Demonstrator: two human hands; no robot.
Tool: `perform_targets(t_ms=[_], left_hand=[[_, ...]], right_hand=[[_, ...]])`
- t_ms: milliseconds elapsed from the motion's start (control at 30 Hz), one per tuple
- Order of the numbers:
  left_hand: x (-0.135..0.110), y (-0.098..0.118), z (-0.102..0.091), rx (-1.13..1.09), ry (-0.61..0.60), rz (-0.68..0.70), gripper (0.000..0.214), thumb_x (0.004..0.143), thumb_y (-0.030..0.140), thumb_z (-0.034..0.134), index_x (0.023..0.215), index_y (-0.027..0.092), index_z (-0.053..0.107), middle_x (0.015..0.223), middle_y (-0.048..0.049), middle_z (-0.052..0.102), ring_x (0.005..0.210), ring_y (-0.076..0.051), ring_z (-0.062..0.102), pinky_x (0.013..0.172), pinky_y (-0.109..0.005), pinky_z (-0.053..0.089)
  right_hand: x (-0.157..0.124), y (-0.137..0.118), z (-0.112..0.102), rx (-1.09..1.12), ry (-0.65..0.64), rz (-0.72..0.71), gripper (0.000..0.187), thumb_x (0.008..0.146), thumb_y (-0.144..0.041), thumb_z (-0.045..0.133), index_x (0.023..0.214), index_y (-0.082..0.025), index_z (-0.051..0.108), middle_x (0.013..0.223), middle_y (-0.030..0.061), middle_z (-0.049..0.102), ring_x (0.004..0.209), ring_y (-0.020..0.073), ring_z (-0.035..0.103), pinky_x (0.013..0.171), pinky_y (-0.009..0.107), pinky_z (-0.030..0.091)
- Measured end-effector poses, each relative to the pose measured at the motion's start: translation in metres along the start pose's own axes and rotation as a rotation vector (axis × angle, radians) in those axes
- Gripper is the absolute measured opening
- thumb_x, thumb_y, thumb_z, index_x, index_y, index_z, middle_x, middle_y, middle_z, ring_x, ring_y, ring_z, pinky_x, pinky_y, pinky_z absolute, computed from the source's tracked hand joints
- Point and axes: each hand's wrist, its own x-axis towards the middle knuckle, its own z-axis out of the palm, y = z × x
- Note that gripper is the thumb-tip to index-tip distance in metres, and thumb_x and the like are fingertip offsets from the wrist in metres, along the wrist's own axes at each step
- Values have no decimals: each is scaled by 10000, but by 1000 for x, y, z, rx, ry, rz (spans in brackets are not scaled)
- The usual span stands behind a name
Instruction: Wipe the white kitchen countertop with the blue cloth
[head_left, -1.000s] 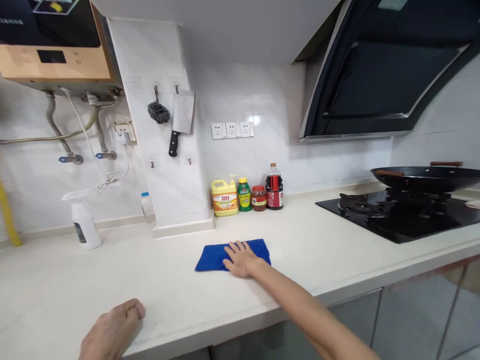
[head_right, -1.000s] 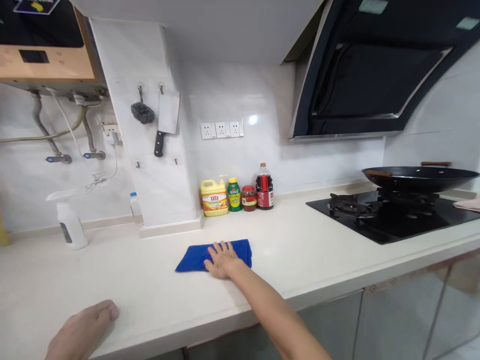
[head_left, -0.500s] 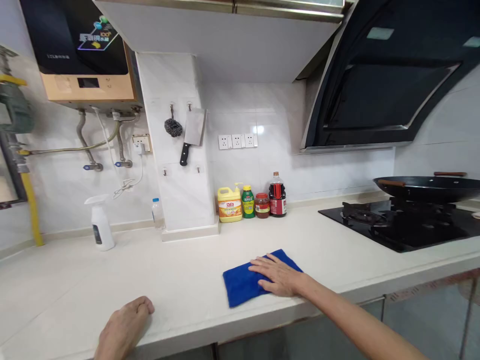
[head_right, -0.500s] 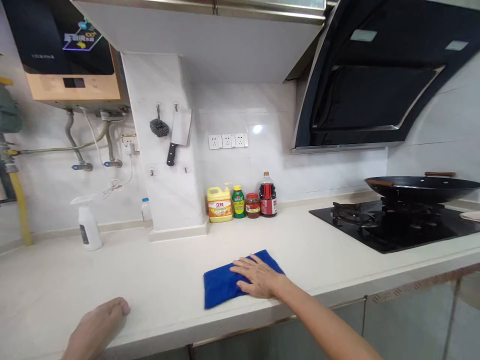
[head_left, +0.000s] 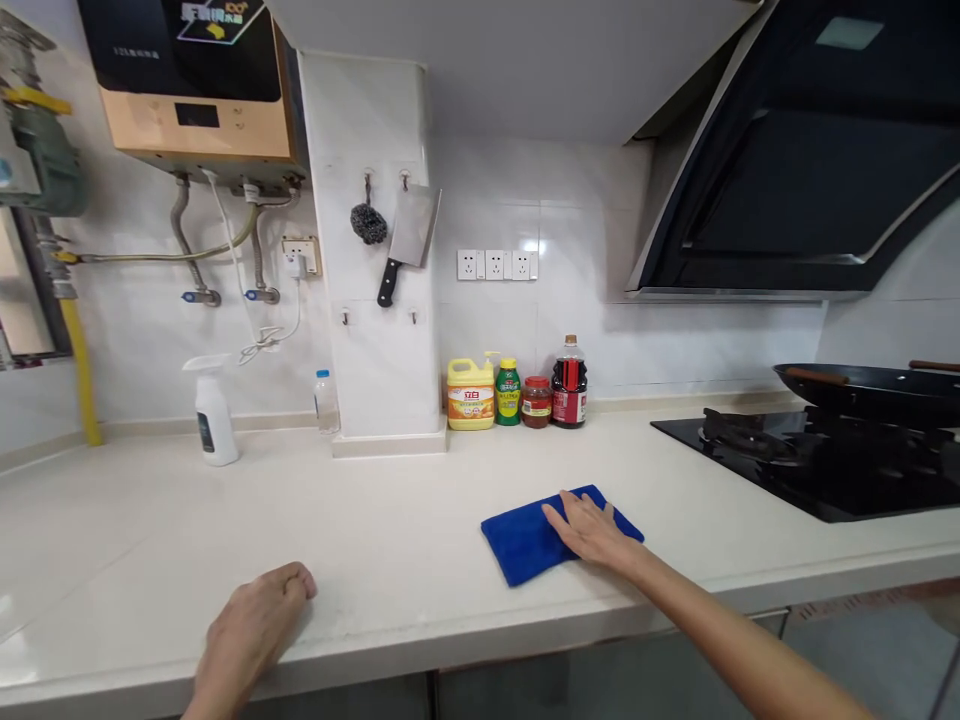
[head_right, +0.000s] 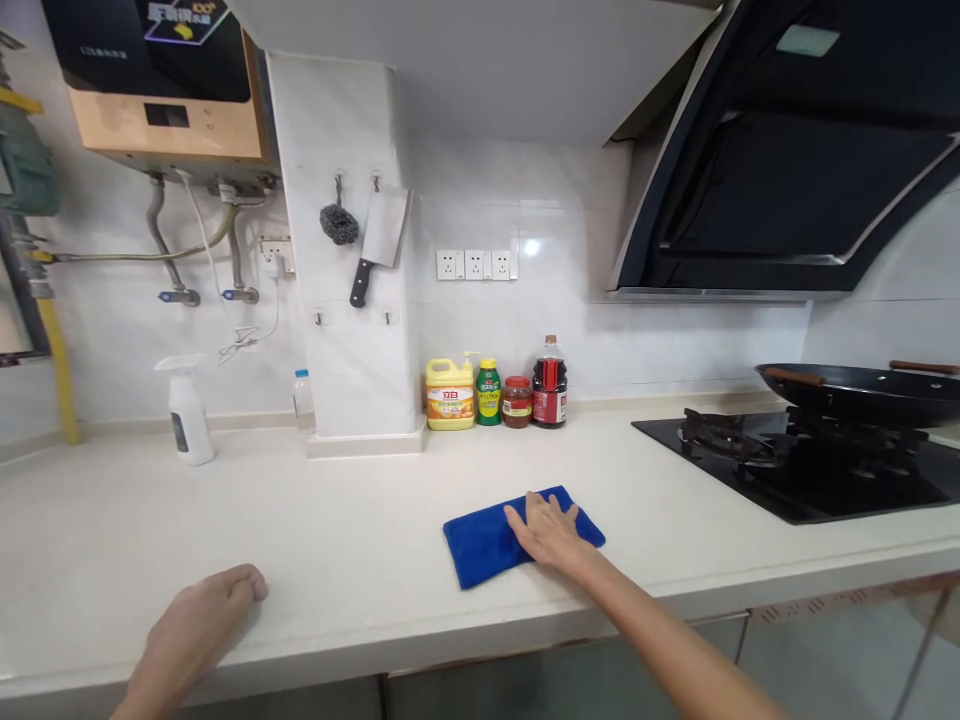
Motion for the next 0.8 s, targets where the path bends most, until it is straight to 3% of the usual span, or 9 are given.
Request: perform_targets(t_ms=[133,300,500,567,633,700,733,800], left_hand=[[-2,6,-6,3,-74,-68,402,906,290,309,843,253,704,911,-101,701,859,-296,630,752,-392,432],[6,4,-6,20,-93,-94,368,905,322,330,842,270,689,900,-86,701,902,-306,633,782,-402,436],[1,7,-8,-23,-107,-74,368,909,306,310,833,254,666,873,-75,698,886,-286,634,762,-374,433],[0,6,-8,-28,-99,-74,354,907,309,324,816,250,661,851,-72,696,870,-279,635,748,-361,433],[1,4,-6,-10,-84,-65,354,907,305,326,807,250,661,838,-73,693,867,-280,636,747,-361,430],[4,1,-4,1,-79,-58,370,912,304,312,818,253,665,853,-78,697,871,-284,635,753,-372,426],[5,-1,-3,0,-82,-59,375,914,307,308,825,255,668,864,-80,700,872,-287,635,755,-378,423],[7,-3,-1,-5,-88,-69,378,911,320,308,833,262,673,874,-81,704,876,-292,633,756,-383,420]], right_hand=[[28,-25,7,-101,0,80,950,932,-714,284,1583,-22,240,1663,301,165,1523,543,82,1153,793,44],[58,-21,6,-122,-73,-167,865,954,-646,301,1614,-103,176,1706,209,84,1570,416,-4,1232,662,-20],[55,-12,3,-198,-30,-366,813,964,-657,289,1599,-151,270,1691,188,202,1563,416,115,1244,632,7],[55,-21,-4,-192,21,-279,818,956,-660,321,1571,-122,331,1624,222,356,1528,422,248,1242,631,24],[57,-35,-10,-127,75,-98,792,979,-636,240,1523,-84,405,1504,250,514,1439,420,418,1213,652,157],[61,-52,-10,-69,98,67,755,1002,-556,151,1450,-54,493,1431,275,573,1349,431,519,1131,671,305],[64,-61,-6,-65,102,118,745,1002,-527,159,1430,-26,508,1447,303,545,1348,454,512,1107,687,322],[67,-76,7,-96,122,175,772,982,-527,262,1460,54,438,1533,370,398,1429,516,382,1133,725,237]])
